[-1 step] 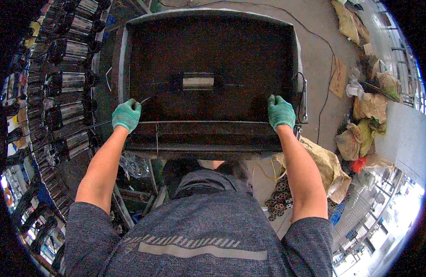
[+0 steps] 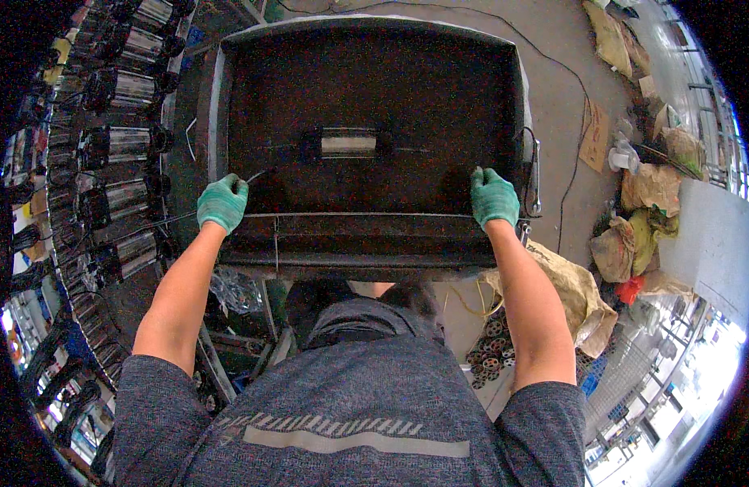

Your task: The person repeatedly assembles a cylindrical mechanical component by inserting a rod into a housing and attaching a black end cap. They place the assembled unit into a large metal tray, then retrieve it to repeat the process. The person wears green gloves and works at a table in a workshop.

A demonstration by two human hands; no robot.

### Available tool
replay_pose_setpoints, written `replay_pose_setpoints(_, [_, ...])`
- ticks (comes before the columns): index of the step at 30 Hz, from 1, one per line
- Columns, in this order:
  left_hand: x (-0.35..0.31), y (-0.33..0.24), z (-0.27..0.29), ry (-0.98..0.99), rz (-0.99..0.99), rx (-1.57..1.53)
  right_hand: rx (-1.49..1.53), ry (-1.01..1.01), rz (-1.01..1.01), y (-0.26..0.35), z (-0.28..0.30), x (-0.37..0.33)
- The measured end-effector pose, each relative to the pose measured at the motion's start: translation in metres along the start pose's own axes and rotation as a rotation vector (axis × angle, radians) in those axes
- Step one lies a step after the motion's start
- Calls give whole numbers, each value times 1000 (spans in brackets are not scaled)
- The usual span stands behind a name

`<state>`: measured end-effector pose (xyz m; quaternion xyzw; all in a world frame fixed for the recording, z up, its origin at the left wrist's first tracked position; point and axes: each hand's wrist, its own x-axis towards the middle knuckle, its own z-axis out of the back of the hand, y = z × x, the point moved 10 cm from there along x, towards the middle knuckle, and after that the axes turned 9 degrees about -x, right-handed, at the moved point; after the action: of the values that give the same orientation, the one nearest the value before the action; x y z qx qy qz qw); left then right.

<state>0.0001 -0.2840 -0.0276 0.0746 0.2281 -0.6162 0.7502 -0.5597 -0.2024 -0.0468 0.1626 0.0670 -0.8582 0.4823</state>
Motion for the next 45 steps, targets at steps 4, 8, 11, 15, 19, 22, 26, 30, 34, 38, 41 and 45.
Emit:
replay_pose_setpoints(4, [-1, -2, 2, 3, 3, -13, -8, -2, 2, 0, 1, -1])
replay_pose_setpoints(8, [-1, -1, 2, 12, 4, -14, -12, 22, 0, 1, 1, -1])
replay_pose_setpoints(11, [-2, -3, 4, -17, -9, -6, -11, 20, 5, 1, 0, 0])
replay_pose_setpoints(15, [-1, -2, 2, -2, 0, -13, -31, 31, -4, 1, 0, -1])
replay_pose_setpoints(19, [0, 0, 1, 6, 1, -16, -27, 17, 10, 1, 0, 0])
replay_pose_setpoints(22, [0, -2, 2, 17, 11, -12, -26, 33, -2, 0, -1, 0])
replay_pose_setpoints(26, [-1, -4, 3, 17, 8, -10, -31, 37, -7, -2, -3, 2])
replay_pose_setpoints(30, [-1, -2, 2, -9, 0, -11, -40, 29, -6, -1, -2, 2])
replay_pose_setpoints(34, [-2, -3, 4, -2, 4, -9, 1, 5, -1, 0, 0, -1])
replay_pose_setpoints(38, [-2, -3, 3, 16, 10, 2, -2, -4, 5, 1, 3, -2])
replay_pose_setpoints(41, [-2, -3, 3, 16, 5, 4, -8, 4, 3, 0, 1, -1])
replay_pose_setpoints(45, [-1, 0, 1, 2, 3, 1, -10, 18, -3, 0, 0, -1])
